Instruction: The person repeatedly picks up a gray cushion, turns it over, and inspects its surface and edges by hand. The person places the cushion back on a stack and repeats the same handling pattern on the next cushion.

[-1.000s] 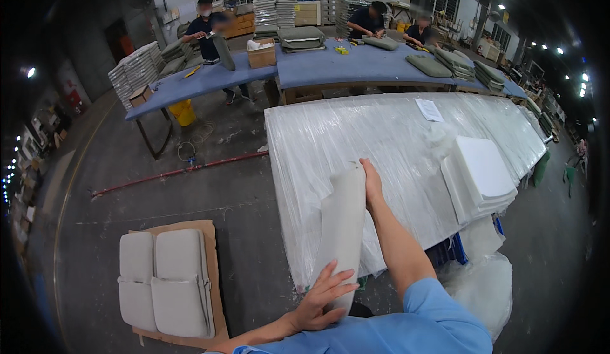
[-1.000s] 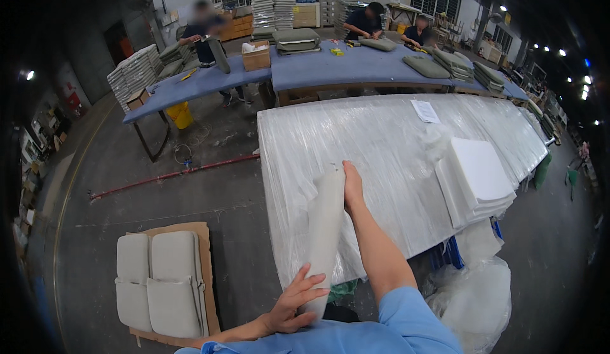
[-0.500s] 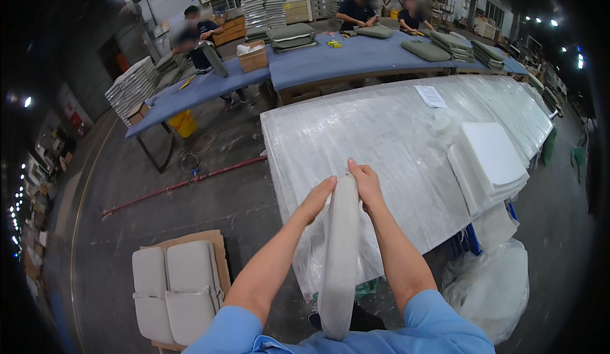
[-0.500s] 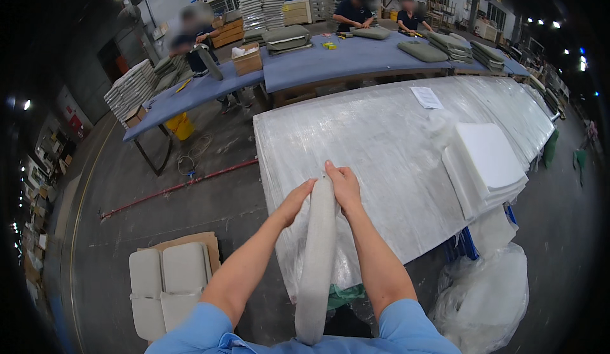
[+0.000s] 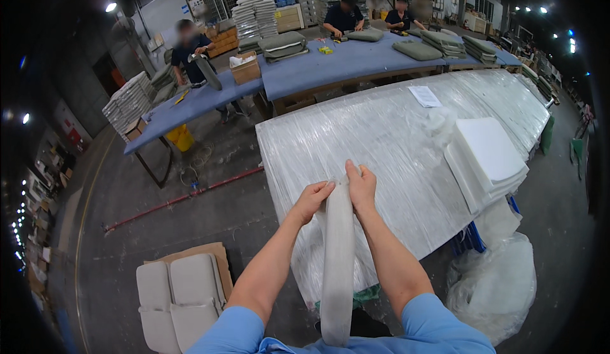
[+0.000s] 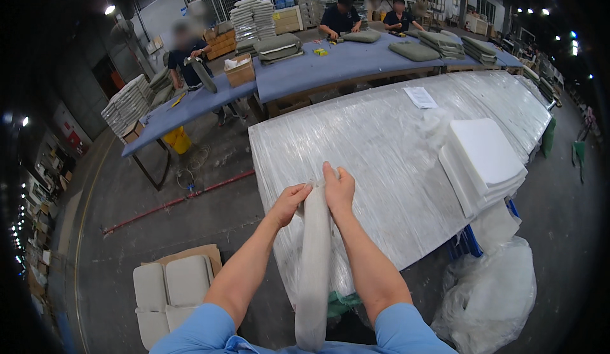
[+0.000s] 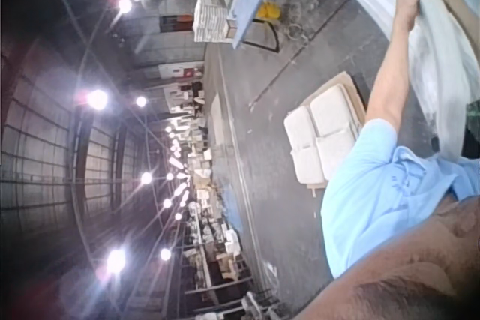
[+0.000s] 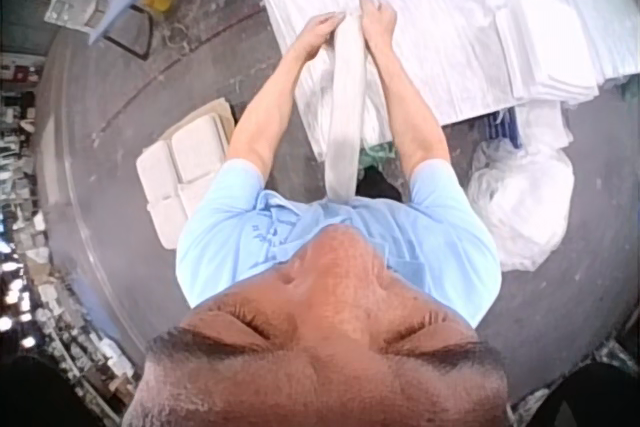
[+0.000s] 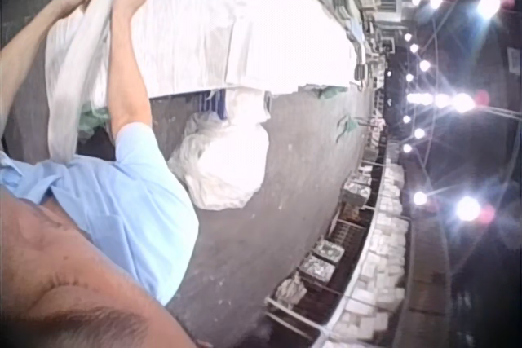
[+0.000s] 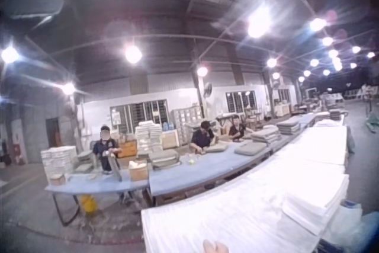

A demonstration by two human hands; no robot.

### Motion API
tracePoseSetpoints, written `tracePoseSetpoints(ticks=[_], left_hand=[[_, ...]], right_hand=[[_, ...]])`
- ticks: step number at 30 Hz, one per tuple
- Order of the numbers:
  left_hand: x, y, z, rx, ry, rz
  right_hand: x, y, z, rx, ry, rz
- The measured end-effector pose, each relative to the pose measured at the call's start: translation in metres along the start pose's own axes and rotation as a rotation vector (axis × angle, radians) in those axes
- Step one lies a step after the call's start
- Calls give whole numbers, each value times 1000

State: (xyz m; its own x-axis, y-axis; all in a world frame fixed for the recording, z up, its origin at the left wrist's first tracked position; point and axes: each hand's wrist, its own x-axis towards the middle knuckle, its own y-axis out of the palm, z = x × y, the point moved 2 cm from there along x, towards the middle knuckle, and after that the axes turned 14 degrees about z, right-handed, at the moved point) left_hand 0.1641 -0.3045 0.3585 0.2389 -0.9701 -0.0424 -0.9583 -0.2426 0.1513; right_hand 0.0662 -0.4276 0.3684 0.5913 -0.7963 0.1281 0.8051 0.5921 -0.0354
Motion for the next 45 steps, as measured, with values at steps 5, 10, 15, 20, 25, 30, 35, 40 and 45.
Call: tracePoseSetpoints(ticks=[5, 10, 15, 20, 25, 30, 35, 40, 45], left_hand=[[-4, 0, 9, 38, 253, -226], [0, 4, 6, -51, 238, -287], [6, -12, -4, 263, 166, -347], [11, -19, -7, 377, 30, -408], [2, -21, -6, 232, 10, -472], [-3, -22, -3, 216, 10, -479], [-9, -11, -11, 180, -12, -506], [-19, 2, -15, -165, 3, -482], [-18, -9, -10, 54, -1, -513]], right_hand=[[-8, 21, 9, -119, -54, -158], [-8, 28, -5, -222, -15, -203], [-2, 41, -23, -229, -34, -150], [0, 47, -40, -181, -74, -77], [-1, 54, -32, -147, -19, 38], [4, 52, -33, -303, -108, 71], [3, 49, -33, -198, -33, 181], [13, 47, -22, -327, 23, 227], [18, 57, -28, -239, -44, 219]])
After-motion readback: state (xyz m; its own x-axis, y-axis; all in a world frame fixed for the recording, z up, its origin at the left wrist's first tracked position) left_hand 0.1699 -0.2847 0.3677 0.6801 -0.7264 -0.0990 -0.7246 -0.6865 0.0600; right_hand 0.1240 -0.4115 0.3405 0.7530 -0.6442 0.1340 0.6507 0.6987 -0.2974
